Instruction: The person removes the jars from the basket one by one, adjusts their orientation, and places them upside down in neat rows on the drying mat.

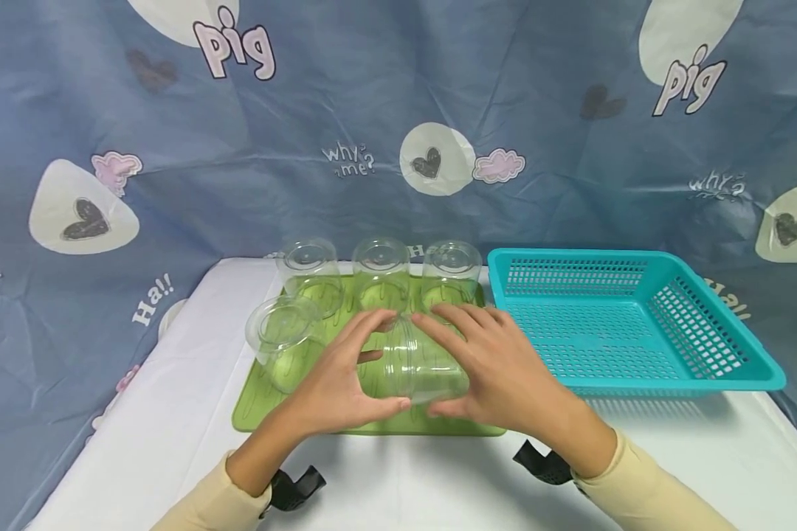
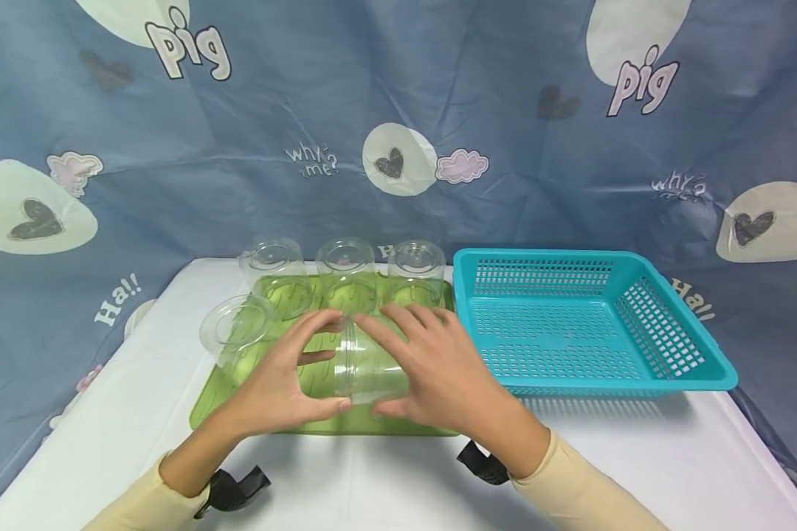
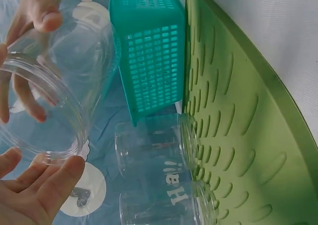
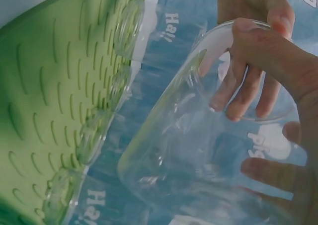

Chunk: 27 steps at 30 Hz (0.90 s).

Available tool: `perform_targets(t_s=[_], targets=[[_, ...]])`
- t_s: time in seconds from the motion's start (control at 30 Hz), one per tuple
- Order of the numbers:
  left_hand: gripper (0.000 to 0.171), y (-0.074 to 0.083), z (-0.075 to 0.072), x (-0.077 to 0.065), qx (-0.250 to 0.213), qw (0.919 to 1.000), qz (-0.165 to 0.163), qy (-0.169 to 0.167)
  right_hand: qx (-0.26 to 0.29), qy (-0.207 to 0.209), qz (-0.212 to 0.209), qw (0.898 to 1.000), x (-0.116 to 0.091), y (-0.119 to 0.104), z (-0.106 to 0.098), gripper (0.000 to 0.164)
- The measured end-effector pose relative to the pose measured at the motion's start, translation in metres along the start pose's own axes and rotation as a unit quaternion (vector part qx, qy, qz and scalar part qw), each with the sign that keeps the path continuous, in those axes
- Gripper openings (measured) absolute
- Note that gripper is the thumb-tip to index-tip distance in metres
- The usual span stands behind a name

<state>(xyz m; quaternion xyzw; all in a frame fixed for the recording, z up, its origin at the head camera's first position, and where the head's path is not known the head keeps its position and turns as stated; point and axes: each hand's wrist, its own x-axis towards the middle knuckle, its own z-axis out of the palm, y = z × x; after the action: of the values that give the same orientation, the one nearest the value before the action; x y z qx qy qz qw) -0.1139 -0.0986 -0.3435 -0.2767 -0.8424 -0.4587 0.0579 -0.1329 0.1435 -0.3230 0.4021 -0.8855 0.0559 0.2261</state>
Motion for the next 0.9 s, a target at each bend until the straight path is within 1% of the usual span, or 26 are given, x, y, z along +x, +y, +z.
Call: perform_targets(t_s=[0.2, 0.33, 0.47, 0.57, 0.63, 0.7, 0.8, 0.87, 0.9], targets=[[0.098, -0.001, -0.006, -0.009, -0.006, 1.0000, -0.003, -0.004, 0.058, -0.029, 0.041, 0.997, -0.012, 0.004, 0.001, 0.108], [0.099, -0.004, -0.010, -0.015, -0.020, 0.9998, -0.002, -0.004, 0.097, -0.037, 0.051, 0.993, -0.019, 0.006, 0.001, 0.107], [0.099, -0.006, -0.011, -0.018, -0.026, 0.9997, -0.001, -0.003, 0.131, -0.029, 0.048, 0.990, -0.021, 0.006, 0.001, 0.107], [0.098, -0.005, -0.011, -0.019, -0.031, 0.9995, -0.005, -0.001, 0.178, -0.013, 0.058, 0.982, -0.022, 0.004, 0.000, 0.107], [0.097, -0.004, -0.012, -0.019, -0.037, 0.9993, -0.010, 0.000, 0.219, 0.001, 0.069, 0.973, -0.023, 0.003, 0.000, 0.107], [0.096, -0.003, -0.012, -0.019, -0.043, 0.9990, -0.012, 0.003, 0.268, 0.017, 0.078, 0.960, -0.025, 0.003, 0.001, 0.106], [0.097, -0.004, -0.014, -0.019, -0.060, 0.9981, -0.011, 0.005, 0.357, 0.034, 0.088, 0.930, -0.029, 0.005, 0.003, 0.106], [0.096, -0.006, -0.014, -0.019, -0.080, 0.9968, -0.006, 0.005, 0.412, 0.037, 0.093, 0.906, -0.032, 0.007, 0.006, 0.111], [0.096, -0.007, -0.015, -0.018, -0.095, 0.9955, -0.001, 0.003, 0.441, 0.037, 0.092, 0.892, -0.033, 0.008, 0.007, 0.114]])
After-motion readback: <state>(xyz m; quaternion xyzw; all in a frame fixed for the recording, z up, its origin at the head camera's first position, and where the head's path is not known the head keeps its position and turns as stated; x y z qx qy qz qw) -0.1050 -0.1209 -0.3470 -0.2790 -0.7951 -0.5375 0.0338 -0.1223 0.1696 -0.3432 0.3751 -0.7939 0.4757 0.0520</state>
